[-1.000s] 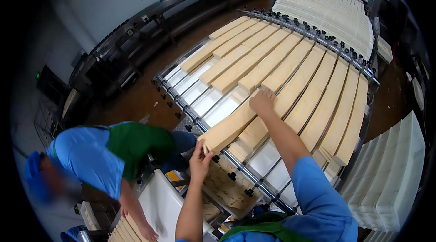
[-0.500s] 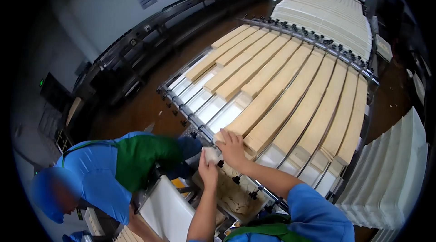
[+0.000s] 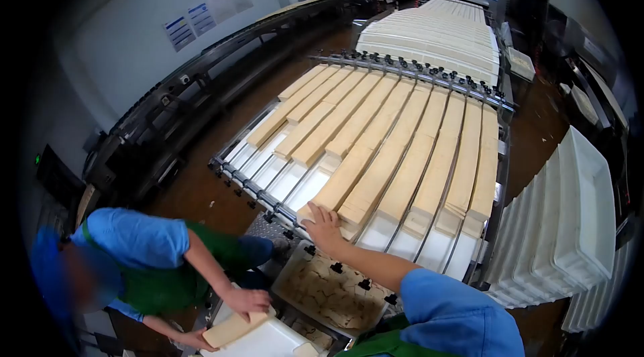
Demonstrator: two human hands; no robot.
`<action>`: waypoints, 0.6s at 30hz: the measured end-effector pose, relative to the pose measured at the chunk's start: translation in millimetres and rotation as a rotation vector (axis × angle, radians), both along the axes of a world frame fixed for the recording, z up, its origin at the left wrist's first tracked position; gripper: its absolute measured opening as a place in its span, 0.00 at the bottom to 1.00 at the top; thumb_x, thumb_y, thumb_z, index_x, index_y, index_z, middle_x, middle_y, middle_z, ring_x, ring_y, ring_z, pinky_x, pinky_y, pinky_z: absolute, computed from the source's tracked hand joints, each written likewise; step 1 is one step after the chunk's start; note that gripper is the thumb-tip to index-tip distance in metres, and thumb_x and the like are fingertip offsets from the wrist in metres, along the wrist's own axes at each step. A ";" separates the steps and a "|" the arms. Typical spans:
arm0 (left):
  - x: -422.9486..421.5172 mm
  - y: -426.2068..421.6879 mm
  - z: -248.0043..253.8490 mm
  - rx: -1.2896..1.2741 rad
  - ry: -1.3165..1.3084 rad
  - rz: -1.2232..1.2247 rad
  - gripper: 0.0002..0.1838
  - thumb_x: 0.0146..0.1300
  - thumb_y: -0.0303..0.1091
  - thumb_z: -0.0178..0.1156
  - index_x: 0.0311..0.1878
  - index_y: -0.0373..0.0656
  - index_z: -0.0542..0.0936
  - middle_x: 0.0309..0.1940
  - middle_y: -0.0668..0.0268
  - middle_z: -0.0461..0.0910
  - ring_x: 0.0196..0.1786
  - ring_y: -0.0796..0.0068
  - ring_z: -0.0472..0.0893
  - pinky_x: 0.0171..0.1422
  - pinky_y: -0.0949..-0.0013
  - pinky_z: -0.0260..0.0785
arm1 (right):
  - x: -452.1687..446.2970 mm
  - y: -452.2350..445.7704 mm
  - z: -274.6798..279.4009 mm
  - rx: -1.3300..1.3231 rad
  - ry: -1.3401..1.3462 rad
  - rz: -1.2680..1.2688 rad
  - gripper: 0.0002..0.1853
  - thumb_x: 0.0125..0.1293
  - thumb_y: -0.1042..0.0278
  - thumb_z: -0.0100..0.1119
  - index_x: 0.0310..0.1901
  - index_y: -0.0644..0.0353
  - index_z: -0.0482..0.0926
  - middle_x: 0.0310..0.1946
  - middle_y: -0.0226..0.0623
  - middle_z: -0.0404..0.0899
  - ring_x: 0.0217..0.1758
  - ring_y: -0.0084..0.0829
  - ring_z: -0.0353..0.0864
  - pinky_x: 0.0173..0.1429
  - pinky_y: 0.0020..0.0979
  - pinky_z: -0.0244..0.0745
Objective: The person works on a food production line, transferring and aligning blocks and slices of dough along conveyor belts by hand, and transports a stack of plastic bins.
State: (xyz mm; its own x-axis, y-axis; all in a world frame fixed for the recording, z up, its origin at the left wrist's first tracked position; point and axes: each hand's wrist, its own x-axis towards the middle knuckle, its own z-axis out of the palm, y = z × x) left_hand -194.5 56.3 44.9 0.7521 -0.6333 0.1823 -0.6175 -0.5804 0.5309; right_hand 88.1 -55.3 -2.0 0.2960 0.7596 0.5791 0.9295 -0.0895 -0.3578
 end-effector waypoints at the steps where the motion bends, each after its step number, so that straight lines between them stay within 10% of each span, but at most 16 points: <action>1: -0.8 18.4 12.7 0.013 0.131 -0.201 0.24 0.57 0.44 0.64 0.48 0.34 0.74 0.41 0.50 0.77 0.43 0.48 0.76 0.51 0.54 0.69 | -0.4 0.8 -2.2 -0.008 0.034 0.005 0.14 0.57 0.68 0.54 0.46 0.47 0.78 0.68 0.43 0.58 0.68 0.42 0.57 0.67 0.44 0.46; 2: -12.0 45.7 -6.7 -0.058 0.634 -0.209 0.29 0.54 0.49 0.66 0.50 0.36 0.72 0.43 0.49 0.75 0.43 0.47 0.76 0.50 0.53 0.69 | -0.2 0.8 -1.4 -0.016 0.048 0.017 0.11 0.57 0.67 0.54 0.42 0.48 0.81 0.68 0.45 0.56 0.69 0.45 0.55 0.67 0.47 0.45; 5: -69.2 21.9 -36.6 0.246 0.528 0.218 0.30 0.57 0.48 0.61 0.54 0.36 0.67 0.48 0.50 0.71 0.48 0.49 0.72 0.54 0.54 0.67 | 1.4 -2.3 0.4 -0.073 0.071 0.022 0.09 0.60 0.62 0.54 0.39 0.45 0.84 0.67 0.42 0.57 0.68 0.44 0.57 0.67 0.49 0.45; 11: -233.9 -201.1 -112.6 0.224 -0.027 2.383 0.31 0.65 0.46 0.51 0.63 0.35 0.57 0.59 0.51 0.62 0.59 0.54 0.65 0.62 0.56 0.62 | 8.4 15.1 -28.3 -0.010 0.134 -0.080 0.13 0.60 0.58 0.58 0.46 0.45 0.82 0.65 0.47 0.61 0.66 0.49 0.59 0.68 0.56 0.45; 13: -258.6 -273.4 -141.3 0.072 -0.200 2.988 0.32 0.67 0.45 0.48 0.65 0.34 0.53 0.63 0.52 0.59 0.62 0.55 0.62 0.65 0.57 0.60 | 20.9 23.3 -45.8 -0.218 0.039 -0.105 0.33 0.64 0.52 0.54 0.66 0.63 0.62 0.62 0.54 0.64 0.66 0.52 0.59 0.70 0.58 0.44; 18: -269.9 -359.8 -198.5 -0.581 -0.894 3.231 0.33 0.73 0.43 0.40 0.73 0.33 0.45 0.71 0.53 0.52 0.71 0.59 0.56 0.72 0.59 0.56 | 31.5 20.5 -40.2 -0.149 -0.226 -0.150 0.14 0.56 0.59 0.58 0.46 0.36 0.82 0.69 0.43 0.59 0.69 0.47 0.59 0.65 0.58 0.54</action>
State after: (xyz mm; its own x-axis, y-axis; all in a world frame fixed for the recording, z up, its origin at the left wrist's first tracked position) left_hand -464.4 -303.5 -153.6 -0.9403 0.3107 0.1391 0.2344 0.2948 0.9264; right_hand 119.6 -34.8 -42.2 0.2881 0.7988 0.5281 0.9564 -0.2681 -0.1162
